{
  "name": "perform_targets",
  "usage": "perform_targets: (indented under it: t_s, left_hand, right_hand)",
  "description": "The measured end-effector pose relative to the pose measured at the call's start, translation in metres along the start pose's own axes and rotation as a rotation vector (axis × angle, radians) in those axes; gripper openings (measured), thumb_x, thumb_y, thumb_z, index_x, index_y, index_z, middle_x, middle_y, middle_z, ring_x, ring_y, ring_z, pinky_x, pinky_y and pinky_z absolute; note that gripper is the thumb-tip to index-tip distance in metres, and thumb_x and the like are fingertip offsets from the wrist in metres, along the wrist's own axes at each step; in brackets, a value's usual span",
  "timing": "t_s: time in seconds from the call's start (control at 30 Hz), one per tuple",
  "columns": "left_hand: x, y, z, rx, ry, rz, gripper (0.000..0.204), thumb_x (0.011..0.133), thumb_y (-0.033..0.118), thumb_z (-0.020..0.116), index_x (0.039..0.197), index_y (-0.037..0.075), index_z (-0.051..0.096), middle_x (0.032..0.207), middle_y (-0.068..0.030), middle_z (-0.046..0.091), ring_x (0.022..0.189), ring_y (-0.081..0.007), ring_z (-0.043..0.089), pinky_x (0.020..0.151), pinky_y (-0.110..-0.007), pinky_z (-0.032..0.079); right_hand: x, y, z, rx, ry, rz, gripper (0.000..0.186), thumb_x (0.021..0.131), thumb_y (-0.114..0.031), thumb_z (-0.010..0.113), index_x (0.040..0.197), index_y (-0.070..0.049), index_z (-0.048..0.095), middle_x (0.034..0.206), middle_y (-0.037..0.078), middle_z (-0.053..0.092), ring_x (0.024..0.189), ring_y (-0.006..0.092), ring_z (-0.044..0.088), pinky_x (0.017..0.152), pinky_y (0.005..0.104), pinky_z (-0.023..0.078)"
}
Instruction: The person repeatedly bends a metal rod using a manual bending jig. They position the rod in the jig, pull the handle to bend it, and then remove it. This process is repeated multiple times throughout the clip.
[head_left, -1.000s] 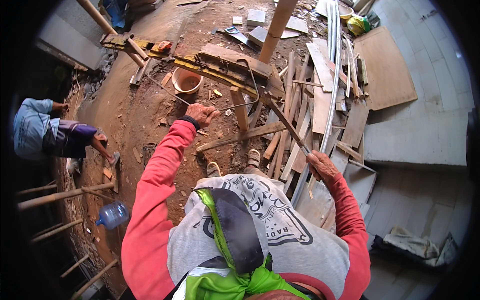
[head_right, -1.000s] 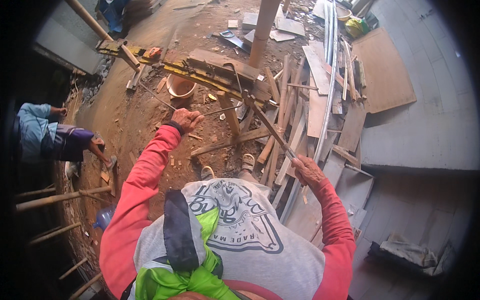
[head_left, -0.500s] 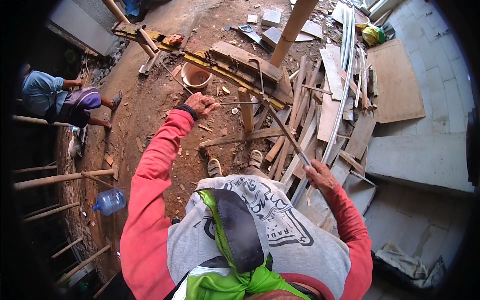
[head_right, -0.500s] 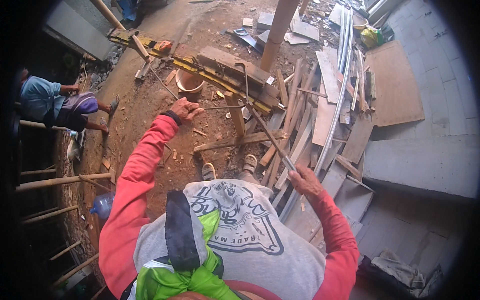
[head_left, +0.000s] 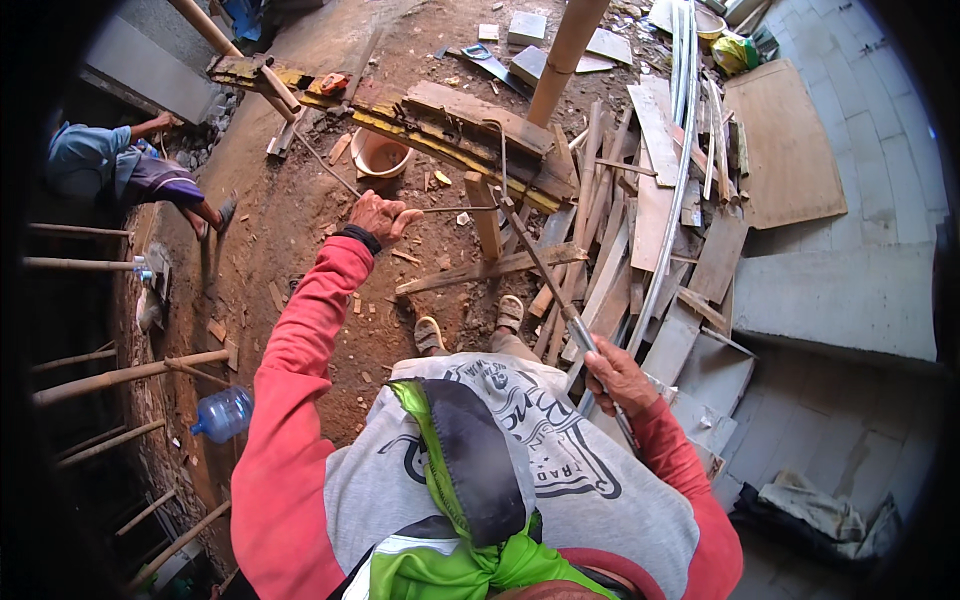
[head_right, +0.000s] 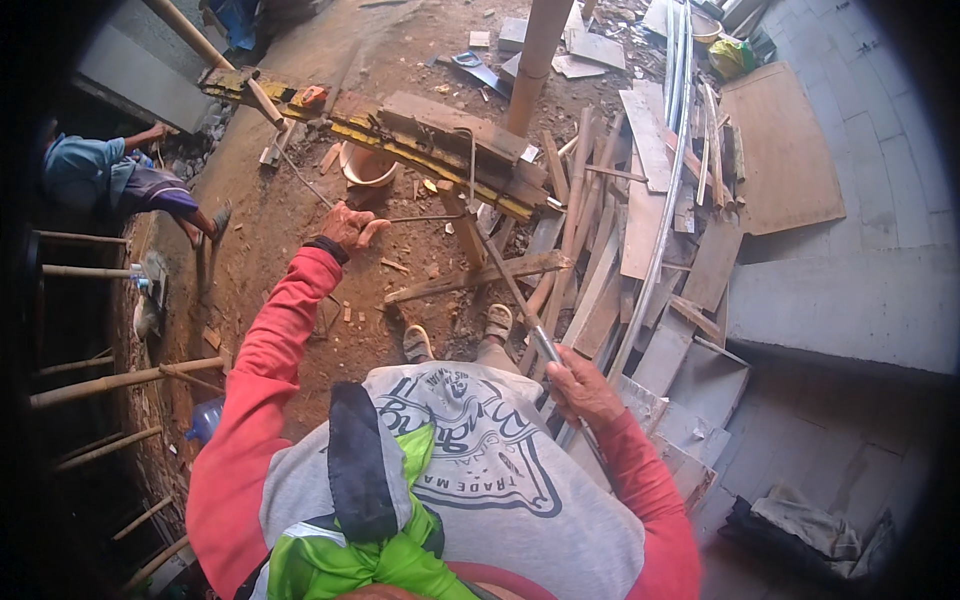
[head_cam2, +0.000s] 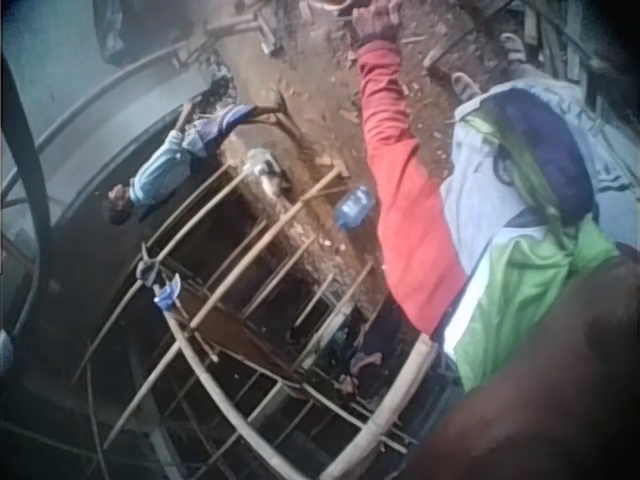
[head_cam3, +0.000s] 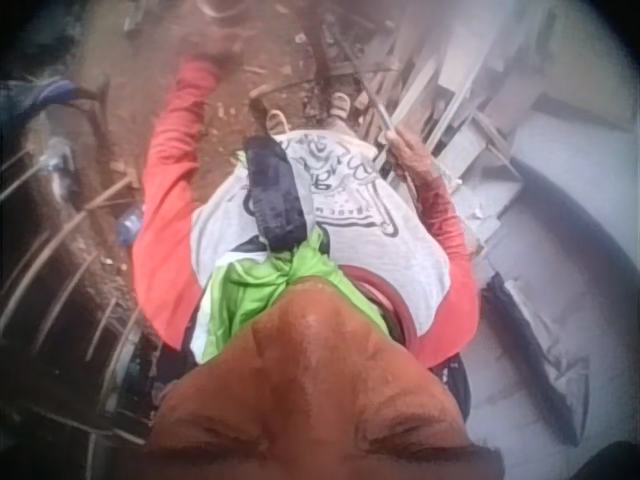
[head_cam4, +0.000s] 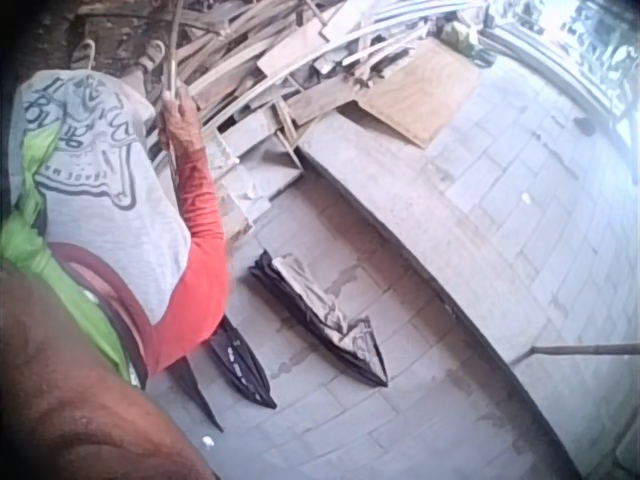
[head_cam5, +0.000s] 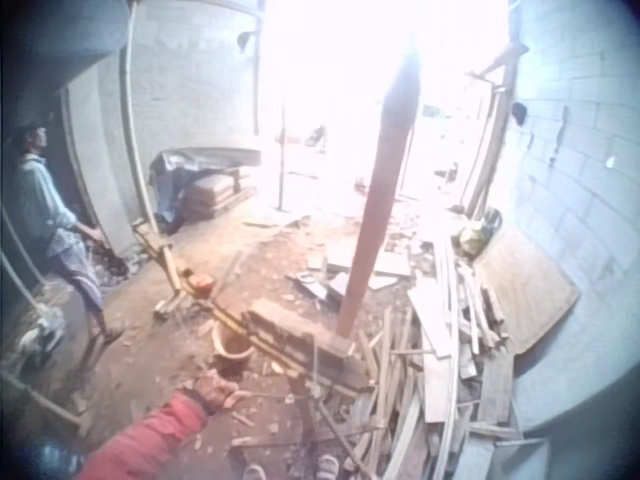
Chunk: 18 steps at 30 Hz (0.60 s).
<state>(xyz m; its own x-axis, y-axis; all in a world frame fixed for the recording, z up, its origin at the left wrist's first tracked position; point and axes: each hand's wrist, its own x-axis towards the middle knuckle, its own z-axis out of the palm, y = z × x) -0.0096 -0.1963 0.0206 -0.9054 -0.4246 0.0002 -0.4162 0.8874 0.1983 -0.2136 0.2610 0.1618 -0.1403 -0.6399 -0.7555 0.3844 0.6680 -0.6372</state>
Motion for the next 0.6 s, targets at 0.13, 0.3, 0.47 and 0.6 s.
perform_targets:
  t_s: [0.13, 0.3, 0.47, 0.6]
  left_hand:
    - [-0.01, -0.001, 0.005, -0.013, 0.042, -0.041, 0.051, 0.094, 0.053, 0.056, 0.066, 0.011, 0.067, 0.066, -0.0139, 0.066, 0.067, -0.0339, 0.062, 0.071, -0.042, 0.045]
    - [-0.034, 0.005, 0.013, 0.091, 0.069, -0.18, 0.054, 0.093, 0.056, 0.054, 0.061, 0.012, 0.063, 0.064, -0.0119, 0.065, 0.063, -0.034, 0.062, 0.067, -0.041, 0.043]
    - [-0.063, 0.036, 0.02, 0.104, 0.11, -0.387, 0.052, 0.097, 0.05, 0.051, 0.066, 0.011, 0.063, 0.065, -0.0149, 0.066, 0.063, -0.0331, 0.064, 0.068, -0.043, 0.043]
    - [-0.081, 0.054, 0.051, -0.014, 0.191, -0.586, 0.05, 0.097, 0.053, 0.05, 0.074, 0.013, 0.069, 0.067, -0.0197, 0.066, 0.067, -0.0389, 0.065, 0.069, -0.047, 0.048]
  right_hand:
    - [0.004, 0.003, 0.022, 0.027, 0.023, -0.02, 0.045, 0.104, -0.029, 0.049, 0.145, -0.013, 0.043, 0.063, -0.004, 0.039, 0.043, 0.0068, 0.036, 0.035, 0.024, 0.034]
    - [0.022, 0.021, 0.043, 0.002, 0.079, -0.167, 0.043, 0.103, -0.025, 0.053, 0.143, -0.01, 0.047, 0.065, -0.004, 0.043, 0.044, 0.0066, 0.04, 0.036, 0.0238, 0.034]
    - [0.036, 0.015, 0.085, 0.085, 0.128, -0.082, 0.043, 0.103, -0.025, 0.053, 0.143, -0.011, 0.049, 0.063, -0.005, 0.044, 0.046, 0.0053, 0.041, 0.04, 0.0243, 0.036]
    - [0.072, 0.046, 0.125, 0.01, 0.231, -0.212, 0.05, 0.1, -0.028, 0.058, 0.147, -0.013, 0.045, 0.061, -0.005, 0.041, 0.045, 0.0054, 0.039, 0.038, 0.0251, 0.033]
